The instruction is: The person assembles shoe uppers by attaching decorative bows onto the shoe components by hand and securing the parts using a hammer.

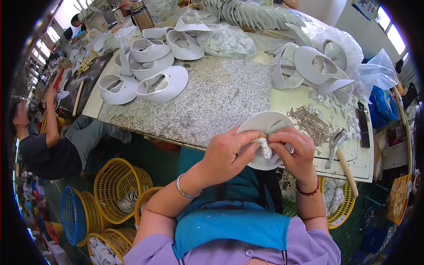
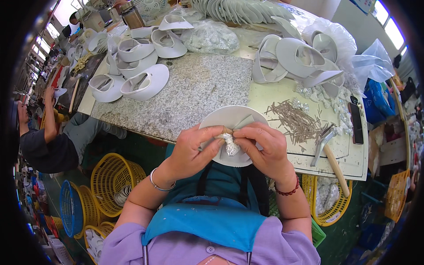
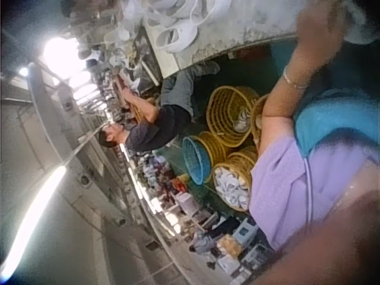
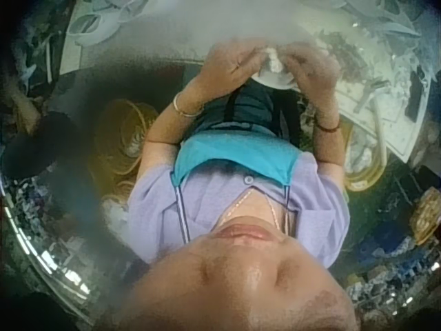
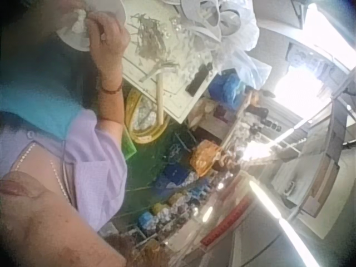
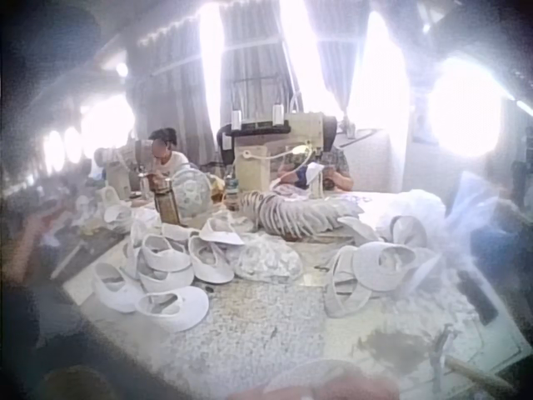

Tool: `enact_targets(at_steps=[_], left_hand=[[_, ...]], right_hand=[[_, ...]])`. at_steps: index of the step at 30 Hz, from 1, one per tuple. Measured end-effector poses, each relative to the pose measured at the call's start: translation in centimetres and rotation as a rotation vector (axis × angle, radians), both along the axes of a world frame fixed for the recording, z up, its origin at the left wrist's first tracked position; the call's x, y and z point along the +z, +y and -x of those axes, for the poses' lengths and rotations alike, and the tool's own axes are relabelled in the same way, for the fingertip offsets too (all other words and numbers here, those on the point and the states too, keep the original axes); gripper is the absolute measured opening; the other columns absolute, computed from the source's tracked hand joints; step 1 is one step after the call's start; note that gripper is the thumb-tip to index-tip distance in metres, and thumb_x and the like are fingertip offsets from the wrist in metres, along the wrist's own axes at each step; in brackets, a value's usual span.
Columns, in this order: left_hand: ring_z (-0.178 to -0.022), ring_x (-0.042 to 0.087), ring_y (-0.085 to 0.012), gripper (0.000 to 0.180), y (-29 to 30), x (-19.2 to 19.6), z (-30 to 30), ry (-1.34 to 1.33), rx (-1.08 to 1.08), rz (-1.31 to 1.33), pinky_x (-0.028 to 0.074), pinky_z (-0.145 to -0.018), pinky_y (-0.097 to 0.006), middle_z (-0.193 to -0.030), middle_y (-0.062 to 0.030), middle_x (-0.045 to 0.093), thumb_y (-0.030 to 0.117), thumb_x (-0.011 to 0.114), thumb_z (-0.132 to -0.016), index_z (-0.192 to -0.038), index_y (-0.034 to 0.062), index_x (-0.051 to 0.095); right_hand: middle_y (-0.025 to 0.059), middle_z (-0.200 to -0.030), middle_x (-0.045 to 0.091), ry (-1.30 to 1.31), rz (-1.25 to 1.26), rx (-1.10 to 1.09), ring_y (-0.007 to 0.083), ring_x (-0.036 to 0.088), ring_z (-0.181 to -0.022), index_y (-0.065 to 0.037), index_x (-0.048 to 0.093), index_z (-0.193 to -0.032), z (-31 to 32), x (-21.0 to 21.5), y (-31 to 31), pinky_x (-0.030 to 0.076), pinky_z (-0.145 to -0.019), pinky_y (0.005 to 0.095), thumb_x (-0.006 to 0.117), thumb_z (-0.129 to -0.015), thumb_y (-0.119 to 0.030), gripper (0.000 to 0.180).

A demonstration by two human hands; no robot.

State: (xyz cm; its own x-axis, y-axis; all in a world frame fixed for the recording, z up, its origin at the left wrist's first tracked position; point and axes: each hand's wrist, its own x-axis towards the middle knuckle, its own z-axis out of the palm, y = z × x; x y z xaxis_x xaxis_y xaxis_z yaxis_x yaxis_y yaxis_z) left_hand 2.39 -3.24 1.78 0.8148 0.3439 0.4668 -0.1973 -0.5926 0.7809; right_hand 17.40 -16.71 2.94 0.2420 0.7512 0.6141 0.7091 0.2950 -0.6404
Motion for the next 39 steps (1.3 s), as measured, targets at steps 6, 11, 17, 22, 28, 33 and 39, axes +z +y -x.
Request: enact_targets(at_steps=[6, 11, 17, 22, 28, 33, 39], left_hand=[[-0.068, 0.063, -0.0285, 0.027, 0.1, 0.5, 0.0, 0.006, 0.016, -0.122, 0.05, -0.058, -0.034, -0.092, -0.0145, 0.066, 0.016, 0.068, -0.082, -0.106, 0.0044, 0.065], [-0.066, 0.063, -0.028, 0.033, 0.2, 0.2, -0.2, -0.067, -0.035, -0.111, 0.05, -0.056, -0.034, -0.092, -0.0143, 0.065, 0.017, 0.072, -0.077, -0.106, 0.0035, 0.065], [-0.059, 0.063, -0.027, 0.032, -0.1, -0.2, -0.3, -0.13, 0.046, -0.236, 0.048, -0.05, -0.034, -0.088, -0.0145, 0.067, 0.018, 0.074, -0.074, -0.102, 0.0037, 0.067], [-0.056, 0.062, -0.0261, 0.031, -0.7, -0.6, -0.4, -0.154, 0.158, -0.331, 0.048, -0.049, -0.033, -0.088, -0.0148, 0.067, 0.018, 0.075, -0.073, -0.1, 0.0042, 0.068], [-0.057, 0.063, -0.0261, 0.03, -1.1, 0.7, -0.3, -0.147, 0.141, -0.357, 0.048, -0.049, -0.032, -0.092, -0.0166, 0.067, 0.016, 0.072, -0.075, -0.101, 0.0032, 0.067], [-0.06, 0.064, -0.0259, 0.027, -0.5, 0.6, -0.2, -0.173, 0.098, -0.108, 0.05, -0.052, -0.031, -0.094, -0.0169, 0.067, 0.01, 0.066, -0.078, -0.104, 0.0021, 0.067], [-0.068, 0.067, -0.0227, 0.033, -1.1, 0.7, -0.4, -0.112, 0.08, -0.162, 0.052, -0.059, -0.029, -0.086, -0.0166, 0.067, -0.005, 0.064, -0.077, -0.11, 0.0008, 0.066]], right_hand=[[0.0117, -0.079, 0.062, -0.074, -0.077, -0.052, 0.022, 0.059, -0.061, 0.0, 0.063, -0.088, 0.3, -1.3, 0.0, 0.047, -0.054, 0.0299, 0.071, -0.075, 0.001, 0.015], [0.012, -0.081, 0.062, -0.08, -0.135, -0.056, 0.0209, 0.058, -0.062, 0.001, 0.063, -0.089, 0.1, -1.5, 0.2, 0.046, -0.054, 0.0294, 0.071, -0.077, -0.001, 0.015], [0.0117, -0.082, 0.062, 0.043, -0.075, -0.045, 0.0188, 0.058, -0.066, 0.001, 0.063, -0.091, 0.5, -1.4, -0.4, 0.047, -0.056, 0.0275, 0.071, -0.078, -0.003, 0.015], [0.0121, -0.084, 0.063, 0.143, -0.066, -0.036, 0.0186, 0.059, -0.068, 0.0, 0.063, -0.091, 2.0, -0.2, -0.7, 0.047, -0.058, 0.0265, 0.074, -0.074, -0.004, 0.021], [0.0127, -0.088, 0.063, 0.111, -0.095, -0.12, 0.0209, 0.06, -0.071, 0.0, 0.062, -0.091, 1.4, -1.2, -0.5, 0.048, -0.061, 0.0294, 0.074, -0.072, -0.004, 0.023], [0.0119, -0.087, 0.063, 0.05, 0.053, -0.01, 0.0226, 0.06, -0.072, 0.0, 0.064, -0.098, 1.1, 0.5, -0.7, 0.048, -0.063, 0.0299, 0.07, -0.076, -0.001, 0.022], [0.0115, -0.091, 0.064, 0.144, 0.111, 0.079, 0.0225, 0.062, -0.076, 0.001, 0.065, -0.101, 0.6, 0.2, -0.8, 0.048, -0.066, 0.0285, 0.066, -0.08, -0.002, 0.021]])
